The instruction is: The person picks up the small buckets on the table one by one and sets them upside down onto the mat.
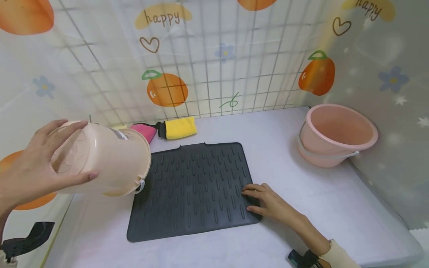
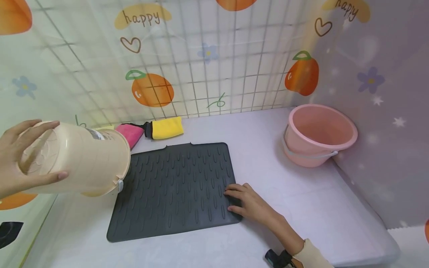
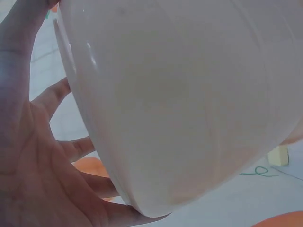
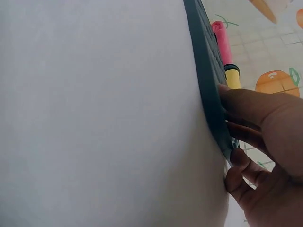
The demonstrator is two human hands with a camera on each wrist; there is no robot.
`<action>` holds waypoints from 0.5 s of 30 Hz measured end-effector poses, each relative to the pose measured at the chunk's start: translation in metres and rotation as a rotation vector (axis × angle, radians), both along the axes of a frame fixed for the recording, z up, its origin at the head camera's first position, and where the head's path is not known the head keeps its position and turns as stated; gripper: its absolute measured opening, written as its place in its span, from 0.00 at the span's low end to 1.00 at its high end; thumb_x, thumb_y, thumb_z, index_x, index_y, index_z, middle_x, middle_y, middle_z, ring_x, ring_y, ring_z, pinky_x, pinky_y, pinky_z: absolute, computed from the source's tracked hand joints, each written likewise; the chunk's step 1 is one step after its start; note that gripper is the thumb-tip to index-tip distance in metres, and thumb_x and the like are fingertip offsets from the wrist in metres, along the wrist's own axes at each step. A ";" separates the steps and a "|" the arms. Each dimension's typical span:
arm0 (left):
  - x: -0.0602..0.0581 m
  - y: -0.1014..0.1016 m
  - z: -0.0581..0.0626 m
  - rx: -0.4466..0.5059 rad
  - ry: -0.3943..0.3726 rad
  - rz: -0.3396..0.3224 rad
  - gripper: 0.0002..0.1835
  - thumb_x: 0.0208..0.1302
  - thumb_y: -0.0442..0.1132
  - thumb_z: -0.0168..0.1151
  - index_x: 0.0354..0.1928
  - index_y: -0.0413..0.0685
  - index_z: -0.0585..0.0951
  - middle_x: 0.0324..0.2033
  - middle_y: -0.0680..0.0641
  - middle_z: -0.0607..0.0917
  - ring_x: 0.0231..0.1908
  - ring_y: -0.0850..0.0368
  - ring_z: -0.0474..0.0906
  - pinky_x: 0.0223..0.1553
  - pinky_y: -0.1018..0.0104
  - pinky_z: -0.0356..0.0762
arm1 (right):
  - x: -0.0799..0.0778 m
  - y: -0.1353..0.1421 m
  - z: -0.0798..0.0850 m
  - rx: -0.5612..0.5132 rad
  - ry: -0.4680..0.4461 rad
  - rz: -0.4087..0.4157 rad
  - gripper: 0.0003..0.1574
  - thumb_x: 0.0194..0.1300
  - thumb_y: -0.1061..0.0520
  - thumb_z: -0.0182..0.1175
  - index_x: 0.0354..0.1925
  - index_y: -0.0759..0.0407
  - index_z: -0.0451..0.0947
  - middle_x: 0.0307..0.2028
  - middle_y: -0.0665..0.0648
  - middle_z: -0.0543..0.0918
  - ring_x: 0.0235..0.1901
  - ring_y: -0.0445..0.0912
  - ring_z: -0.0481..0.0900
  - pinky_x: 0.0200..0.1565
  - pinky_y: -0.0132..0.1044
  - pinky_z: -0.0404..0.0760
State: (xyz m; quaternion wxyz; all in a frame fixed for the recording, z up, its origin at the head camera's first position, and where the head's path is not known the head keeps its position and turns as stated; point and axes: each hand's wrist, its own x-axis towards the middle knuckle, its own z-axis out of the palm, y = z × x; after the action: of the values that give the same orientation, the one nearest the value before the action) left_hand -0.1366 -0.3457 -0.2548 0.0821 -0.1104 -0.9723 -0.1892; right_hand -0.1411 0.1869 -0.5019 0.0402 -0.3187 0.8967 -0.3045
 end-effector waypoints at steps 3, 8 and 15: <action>-0.001 -0.003 -0.001 -0.045 -0.021 0.002 0.64 0.39 0.53 0.84 0.78 0.74 0.54 0.78 0.41 0.42 0.74 0.32 0.40 0.45 0.23 0.55 | 0.000 0.000 -0.001 -0.005 0.005 0.000 0.31 0.61 0.52 0.72 0.61 0.59 0.79 0.64 0.55 0.75 0.56 0.49 0.70 0.55 0.48 0.74; -0.003 -0.008 -0.003 -0.099 -0.035 0.001 0.64 0.39 0.55 0.84 0.78 0.73 0.54 0.77 0.36 0.42 0.70 0.24 0.44 0.46 0.22 0.54 | 0.000 0.000 -0.003 -0.010 0.010 0.002 0.31 0.62 0.51 0.71 0.61 0.59 0.79 0.64 0.54 0.75 0.54 0.47 0.70 0.53 0.46 0.74; -0.004 -0.010 -0.012 -0.137 -0.059 -0.049 0.64 0.40 0.57 0.83 0.78 0.73 0.53 0.76 0.33 0.46 0.69 0.26 0.48 0.46 0.25 0.57 | 0.000 0.000 -0.002 0.005 0.006 -0.011 0.31 0.62 0.51 0.71 0.61 0.57 0.79 0.64 0.53 0.75 0.55 0.47 0.69 0.54 0.47 0.74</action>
State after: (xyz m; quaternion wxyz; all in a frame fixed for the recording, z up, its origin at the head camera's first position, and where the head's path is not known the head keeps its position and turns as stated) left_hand -0.1410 -0.3558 -0.2668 0.0411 -0.1339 -0.9819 -0.1274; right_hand -0.1414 0.1866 -0.5043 0.0367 -0.3147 0.8992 -0.3017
